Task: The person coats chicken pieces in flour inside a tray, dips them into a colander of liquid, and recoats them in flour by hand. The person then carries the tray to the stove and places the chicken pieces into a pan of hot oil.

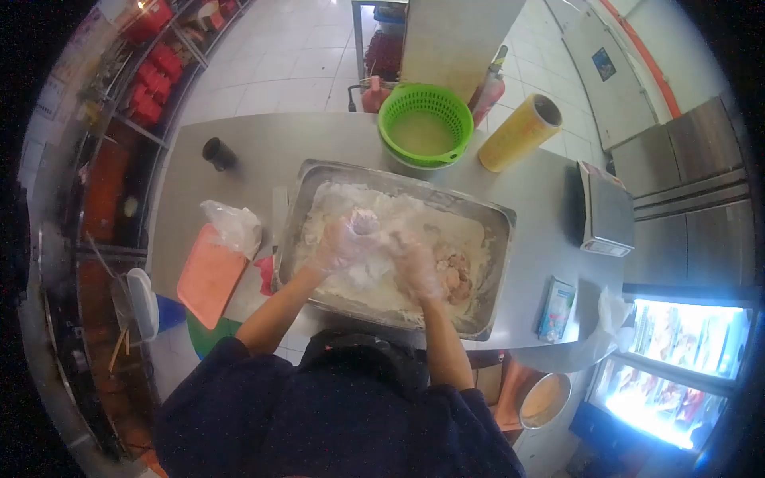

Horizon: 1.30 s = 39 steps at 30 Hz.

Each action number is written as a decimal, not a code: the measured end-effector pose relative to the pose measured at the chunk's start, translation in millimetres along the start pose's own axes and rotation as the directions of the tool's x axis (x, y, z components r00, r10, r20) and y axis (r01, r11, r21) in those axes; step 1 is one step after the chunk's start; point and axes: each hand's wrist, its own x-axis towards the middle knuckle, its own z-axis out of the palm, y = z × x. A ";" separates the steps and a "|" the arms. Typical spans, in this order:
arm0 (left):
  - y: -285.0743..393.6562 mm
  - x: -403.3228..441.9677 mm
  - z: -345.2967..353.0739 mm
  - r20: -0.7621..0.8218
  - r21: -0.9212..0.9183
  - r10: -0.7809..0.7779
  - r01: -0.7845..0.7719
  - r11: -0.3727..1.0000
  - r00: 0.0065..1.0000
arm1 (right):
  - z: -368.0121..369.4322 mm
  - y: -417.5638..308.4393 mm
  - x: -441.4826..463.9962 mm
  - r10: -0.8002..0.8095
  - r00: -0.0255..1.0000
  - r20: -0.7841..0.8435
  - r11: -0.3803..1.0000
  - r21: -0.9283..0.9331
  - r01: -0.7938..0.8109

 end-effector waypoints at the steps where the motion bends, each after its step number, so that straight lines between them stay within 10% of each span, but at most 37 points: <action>1: -5.6 -0.2 -7.1 -0.004 0.001 -0.004 0.004 1.000 1.000 | -2.6 5.5 -4.4 0.154 0.986 -0.066 0.975 0.169 -0.141; 3: -30.4 9.7 -28.0 -0.083 0.665 0.078 -0.004 0.747 0.994 | 5.2 35.1 -20.5 0.039 0.991 -0.131 0.990 -0.132 -0.056; 5: -94.1 28.8 -36.3 -0.097 0.756 0.059 0.035 0.654 0.993 | 6.0 42.9 -32.8 -0.071 0.983 -0.172 0.908 -0.420 -0.008; 9: -89.8 67.7 -42.1 0.132 0.893 -0.217 -0.021 0.451 0.967 | -37.0 -19.0 -19.7 -0.056 0.975 -0.214 0.980 -0.198 0.013; 15: -152.7 83.6 -25.0 -0.026 0.824 -0.306 0.194 0.532 0.952 | -105.3 -85.9 51.2 0.080 0.946 -0.314 0.994 0.100 -0.051; 22: -103.5 79.6 -37.9 -0.057 0.795 -0.421 0.296 0.530 0.905 | -119.3 -54.4 185.9 -0.102 0.947 -0.304 0.981 -0.186 0.046; 27: -77.6 61.6 -45.5 -0.007 0.758 -0.122 0.085 0.647 0.993 | -85.0 10.6 220.8 -0.088 0.960 -0.268 0.977 -0.209 0.031; 29: -57.9 54.0 -48.8 -0.069 0.665 -0.133 0.145 0.733 0.989 | -70.3 14.3 198.9 -0.261 0.907 -0.331 0.821 -0.571 0.028; 31: -39.3 45.1 -54.1 -0.114 0.562 -0.146 0.185 0.806 0.983 | -59.9 -44.3 149.5 -0.127 0.984 -0.124 0.877 -0.478 0.053; 36: 22.3 32.6 -66.0 0.069 0.095 -0.282 0.275 0.957 0.957 | 16.9 -24.7 67.7 -0.460 0.888 -0.014 0.859 -0.262 0.441; 38: -32.4 35.5 -56.0 0.138 -0.022 -0.222 0.227 0.974 0.965 | 16.8 -31.7 55.3 0.068 0.983 0.169 0.950 0.289 -0.115; 39: -41.4 32.8 -54.2 0.160 -0.082 -0.193 0.208 0.975 0.968 | 13.8 -31.7 49.8 0.064 0.985 0.163 0.951 0.291 -0.110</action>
